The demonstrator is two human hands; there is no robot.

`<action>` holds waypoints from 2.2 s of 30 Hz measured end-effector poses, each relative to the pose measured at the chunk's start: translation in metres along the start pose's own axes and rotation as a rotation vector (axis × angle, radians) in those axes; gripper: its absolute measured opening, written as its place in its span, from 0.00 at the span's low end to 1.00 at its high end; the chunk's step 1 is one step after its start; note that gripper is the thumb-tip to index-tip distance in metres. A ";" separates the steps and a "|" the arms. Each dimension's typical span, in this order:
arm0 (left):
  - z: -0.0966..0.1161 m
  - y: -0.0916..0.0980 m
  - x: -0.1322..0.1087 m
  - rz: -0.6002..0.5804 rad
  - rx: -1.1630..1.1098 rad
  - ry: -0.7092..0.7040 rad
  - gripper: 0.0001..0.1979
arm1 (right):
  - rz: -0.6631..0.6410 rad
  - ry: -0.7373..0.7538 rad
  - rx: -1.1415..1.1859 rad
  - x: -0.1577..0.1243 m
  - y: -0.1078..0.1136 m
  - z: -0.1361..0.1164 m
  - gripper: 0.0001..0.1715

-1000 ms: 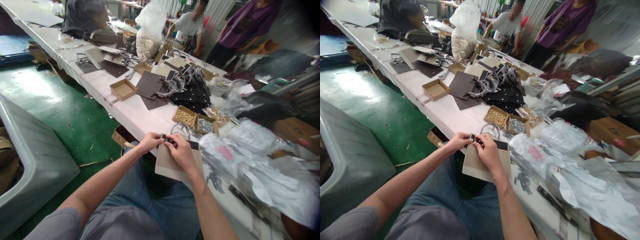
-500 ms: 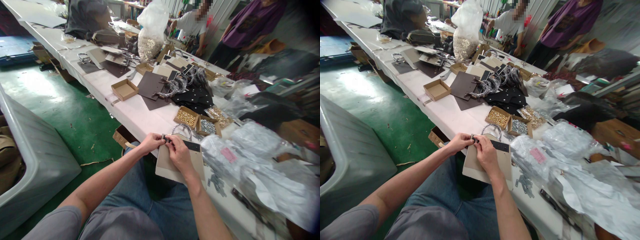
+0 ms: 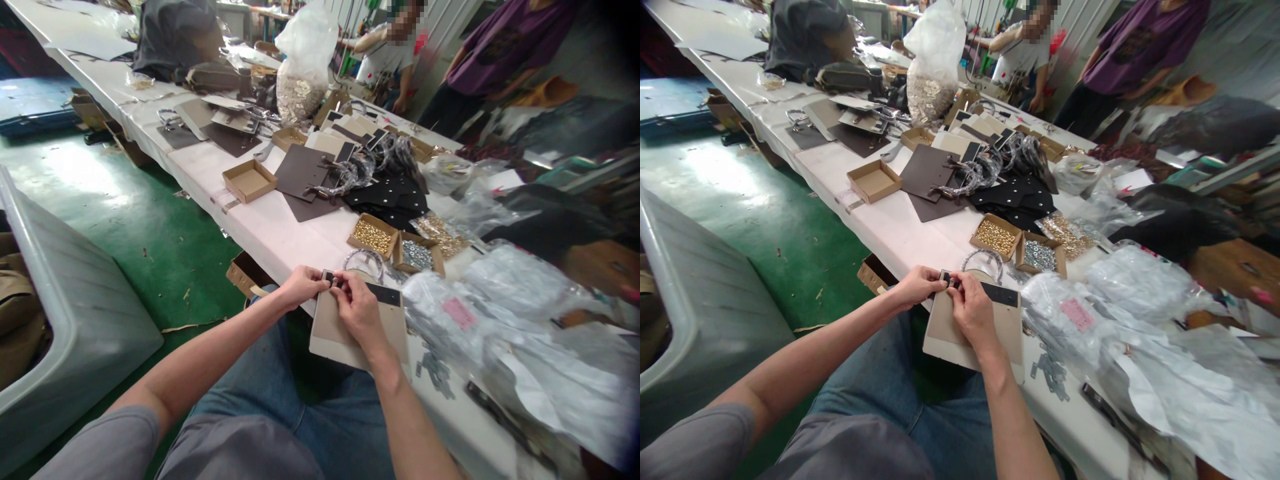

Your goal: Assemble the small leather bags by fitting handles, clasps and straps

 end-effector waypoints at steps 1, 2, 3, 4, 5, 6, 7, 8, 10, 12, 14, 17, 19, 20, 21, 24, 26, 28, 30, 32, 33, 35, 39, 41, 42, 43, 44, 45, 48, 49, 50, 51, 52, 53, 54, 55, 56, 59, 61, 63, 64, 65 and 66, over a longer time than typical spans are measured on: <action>0.000 0.000 0.000 -0.001 0.001 -0.004 0.18 | 0.004 0.001 0.010 0.000 0.000 -0.001 0.14; -0.001 0.000 0.001 -0.001 0.001 -0.011 0.18 | 0.008 0.005 0.020 -0.001 0.001 -0.002 0.13; -0.001 0.000 0.001 0.000 0.000 -0.019 0.18 | 0.012 0.012 0.028 -0.001 0.001 -0.004 0.12; -0.002 0.000 0.002 0.000 -0.002 -0.027 0.18 | 0.015 0.019 0.036 -0.001 0.001 -0.005 0.12; -0.003 0.000 0.002 0.000 -0.004 -0.033 0.18 | 0.017 0.024 0.043 -0.001 0.002 -0.007 0.12; -0.003 0.000 0.003 -0.002 -0.006 -0.035 0.17 | 0.016 0.024 0.050 -0.001 0.002 -0.008 0.12; -0.003 0.000 0.003 -0.006 -0.008 -0.034 0.17 | 0.014 0.021 0.056 -0.001 0.002 -0.009 0.12; -0.003 0.000 0.003 -0.010 -0.008 -0.030 0.17 | 0.013 0.015 0.061 0.000 0.002 -0.010 0.13; -0.002 0.001 0.002 -0.013 -0.002 -0.023 0.17 | 0.016 0.006 0.065 -0.001 0.003 -0.011 0.13; -0.001 0.001 0.001 -0.011 0.006 -0.021 0.17 | 0.024 0.004 0.066 -0.001 0.003 -0.011 0.13; 0.000 0.001 0.000 -0.006 0.007 -0.023 0.17 | 0.027 0.007 0.069 0.000 0.003 -0.011 0.14; 0.000 0.001 -0.001 -0.005 0.004 -0.028 0.17 | 0.017 0.008 0.076 0.001 0.004 -0.010 0.14; 0.001 0.001 -0.001 -0.010 0.009 -0.023 0.17 | 0.007 -0.002 0.083 0.003 0.006 -0.010 0.14; 0.002 0.001 -0.002 -0.014 0.013 -0.017 0.17 | 0.002 -0.010 0.087 0.004 0.006 -0.010 0.14; 0.003 0.002 -0.002 -0.019 0.017 -0.010 0.17 | -0.002 -0.019 0.091 0.005 0.007 -0.011 0.14; 0.006 0.002 -0.003 -0.052 0.009 0.006 0.18 | -0.017 -0.039 0.103 0.006 0.010 -0.012 0.14; 0.006 0.001 -0.003 -0.068 -0.007 0.017 0.21 | -0.032 -0.044 0.110 0.005 0.012 -0.013 0.13; 0.005 0.000 0.000 -0.053 -0.009 0.016 0.22 | -0.047 -0.057 0.122 0.005 0.013 -0.013 0.13; 0.003 -0.001 0.003 -0.021 0.008 0.009 0.20 | -0.050 -0.077 0.139 0.004 0.014 -0.012 0.14; 0.001 -0.002 0.005 0.008 0.039 0.017 0.18 | -0.047 -0.090 0.156 0.003 0.015 -0.012 0.16; 0.001 -0.003 0.006 0.019 0.059 0.025 0.17 | -0.046 -0.090 0.163 0.003 0.015 -0.012 0.17; 0.001 -0.003 0.007 0.043 0.111 0.025 0.15 | -0.041 -0.089 0.179 0.004 0.016 -0.013 0.18; 0.003 -0.003 0.010 0.104 0.204 -0.036 0.15 | 0.044 -0.114 0.203 0.006 0.019 -0.010 0.15; 0.003 -0.004 0.011 0.119 0.227 -0.042 0.16 | 0.105 -0.129 0.200 0.008 0.019 -0.008 0.13; 0.003 -0.004 0.012 0.120 0.233 -0.040 0.16 | 0.125 -0.133 0.199 0.008 0.019 -0.007 0.13; 0.003 -0.005 0.012 0.116 0.238 -0.038 0.17 | 0.139 -0.136 0.200 0.009 0.018 -0.006 0.12; 0.003 -0.005 0.012 0.111 0.244 -0.037 0.18 | 0.149 -0.135 0.203 0.009 0.017 -0.006 0.12; 0.005 -0.006 0.011 0.105 0.248 -0.035 0.18 | 0.155 -0.132 0.205 0.009 0.016 -0.006 0.12; 0.009 -0.009 0.008 0.098 0.261 -0.004 0.19 | 0.169 -0.124 0.209 0.008 0.017 -0.008 0.13; 0.010 -0.009 0.007 0.098 0.266 0.020 0.19 | 0.175 -0.124 0.208 0.007 0.018 -0.009 0.13; 0.011 -0.010 0.007 0.100 0.271 0.043 0.20 | 0.179 -0.124 0.204 0.006 0.019 -0.009 0.14; 0.011 -0.010 0.007 0.096 0.276 0.066 0.20 | 0.183 -0.122 0.198 0.004 0.020 -0.010 0.14; 0.011 -0.010 0.007 0.090 0.278 0.085 0.20 | 0.186 -0.118 0.188 0.003 0.020 -0.011 0.15; 0.010 -0.009 0.008 0.089 0.277 0.099 0.20 | 0.187 -0.112 0.177 0.002 0.021 -0.011 0.15; 0.008 -0.009 0.010 0.077 0.278 0.109 0.20 | 0.187 -0.103 0.166 0.001 0.021 -0.011 0.16; 0.006 -0.008 0.013 0.050 0.278 0.116 0.20 | 0.185 -0.096 0.155 0.000 0.021 -0.011 0.17; 0.003 -0.007 0.015 0.021 0.272 0.109 0.21 | 0.184 -0.091 0.146 -0.001 0.020 -0.011 0.17; -0.003 -0.005 0.023 -0.022 0.270 0.089 0.24 | 0.184 -0.088 0.127 -0.003 0.018 -0.010 0.17; -0.006 -0.004 0.026 -0.009 0.292 0.096 0.24 | 0.184 -0.075 0.136 -0.005 0.020 -0.013 0.17; -0.007 -0.005 0.026 0.014 0.302 0.119 0.23 | 0.184 -0.023 0.161 -0.009 0.028 -0.022 0.17; -0.006 -0.006 0.025 0.022 0.299 0.130 0.23 | 0.194 0.014 0.164 -0.013 0.036 -0.028 0.17; -0.005 -0.007 0.023 0.025 0.291 0.140 0.24 | 0.216 0.052 0.153 -0.021 0.048 -0.034 0.18; -0.003 -0.008 0.020 0.025 0.281 0.149 0.24 | 0.258 0.086 0.116 -0.033 0.063 -0.039 0.19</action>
Point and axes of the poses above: each hand's wrist, its own x-axis towards the middle knuckle, its own y-axis out of the back of the hand, z = x × y, the point moved 3 cm from there along x, towards the middle knuckle, and after that the axes turned 12 degrees about x, right-handed, at the moved point
